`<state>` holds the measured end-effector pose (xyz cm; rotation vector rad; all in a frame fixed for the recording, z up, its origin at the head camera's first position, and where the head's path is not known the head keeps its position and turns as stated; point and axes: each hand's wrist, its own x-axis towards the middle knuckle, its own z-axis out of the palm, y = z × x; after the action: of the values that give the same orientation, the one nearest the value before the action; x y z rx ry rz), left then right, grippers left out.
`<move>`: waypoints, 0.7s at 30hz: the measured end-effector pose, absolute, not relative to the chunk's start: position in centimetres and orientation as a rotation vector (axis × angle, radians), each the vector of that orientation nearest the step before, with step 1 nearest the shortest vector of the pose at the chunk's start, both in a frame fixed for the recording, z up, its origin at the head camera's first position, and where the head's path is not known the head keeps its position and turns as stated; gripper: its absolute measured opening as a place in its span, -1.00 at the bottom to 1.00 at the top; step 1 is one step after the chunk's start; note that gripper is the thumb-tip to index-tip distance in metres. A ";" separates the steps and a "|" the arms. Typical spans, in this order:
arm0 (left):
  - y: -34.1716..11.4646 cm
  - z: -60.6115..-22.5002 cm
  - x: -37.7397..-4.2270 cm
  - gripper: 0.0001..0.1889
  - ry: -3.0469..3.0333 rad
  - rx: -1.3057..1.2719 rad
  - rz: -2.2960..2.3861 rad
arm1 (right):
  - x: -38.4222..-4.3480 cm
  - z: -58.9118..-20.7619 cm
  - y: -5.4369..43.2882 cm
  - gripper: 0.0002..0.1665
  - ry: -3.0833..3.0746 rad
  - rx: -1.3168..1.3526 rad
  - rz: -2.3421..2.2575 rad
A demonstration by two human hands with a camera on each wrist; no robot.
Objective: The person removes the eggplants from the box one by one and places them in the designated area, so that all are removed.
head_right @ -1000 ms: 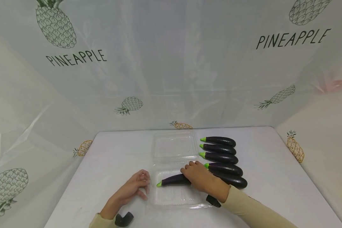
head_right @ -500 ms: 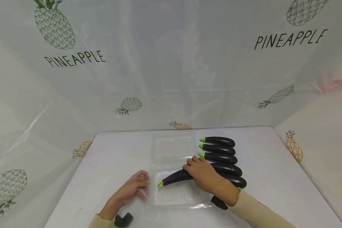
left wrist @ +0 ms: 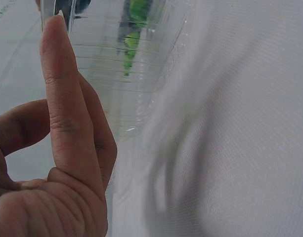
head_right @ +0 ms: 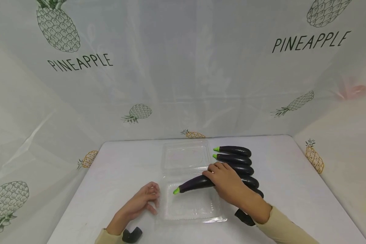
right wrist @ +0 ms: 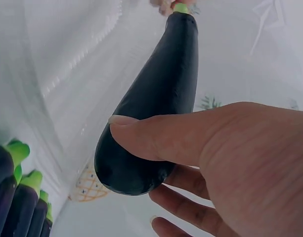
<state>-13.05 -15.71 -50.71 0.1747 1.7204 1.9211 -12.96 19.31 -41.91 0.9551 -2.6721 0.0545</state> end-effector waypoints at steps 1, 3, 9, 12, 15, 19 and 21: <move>-15.7 -50.7 -13.1 -0.81 1.720 0.174 1.922 | -12.9 -41.9 19.5 -0.46 -2.666 0.948 0.063; -15.7 -50.7 -13.1 -0.81 1.719 0.173 1.922 | -12.8 -41.8 19.9 -0.45 -2.656 0.938 0.086; -15.8 -50.7 -13.1 -0.81 1.728 0.184 1.922 | -12.5 -41.4 21.3 -0.34 -2.646 0.907 0.112; -15.9 -50.8 -13.1 -0.80 1.731 0.189 1.922 | -12.3 -41.2 21.9 -0.31 -2.631 0.895 0.143; -15.9 -50.9 -13.1 -0.80 1.731 0.189 1.924 | -12.1 -41.1 22.6 -0.27 -2.630 0.878 0.173; -15.9 -50.8 -13.1 -0.82 1.729 0.186 1.922 | -11.6 -40.9 23.5 -0.24 -2.649 0.845 0.197; -15.9 -50.8 -13.1 -0.82 1.727 0.186 1.924 | -11.5 -40.8 23.9 -0.24 -2.668 0.822 0.193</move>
<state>-13.07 -15.92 -50.79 0.1859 1.7269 1.9239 -11.45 23.95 -40.81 0.8216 -2.6683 0.1927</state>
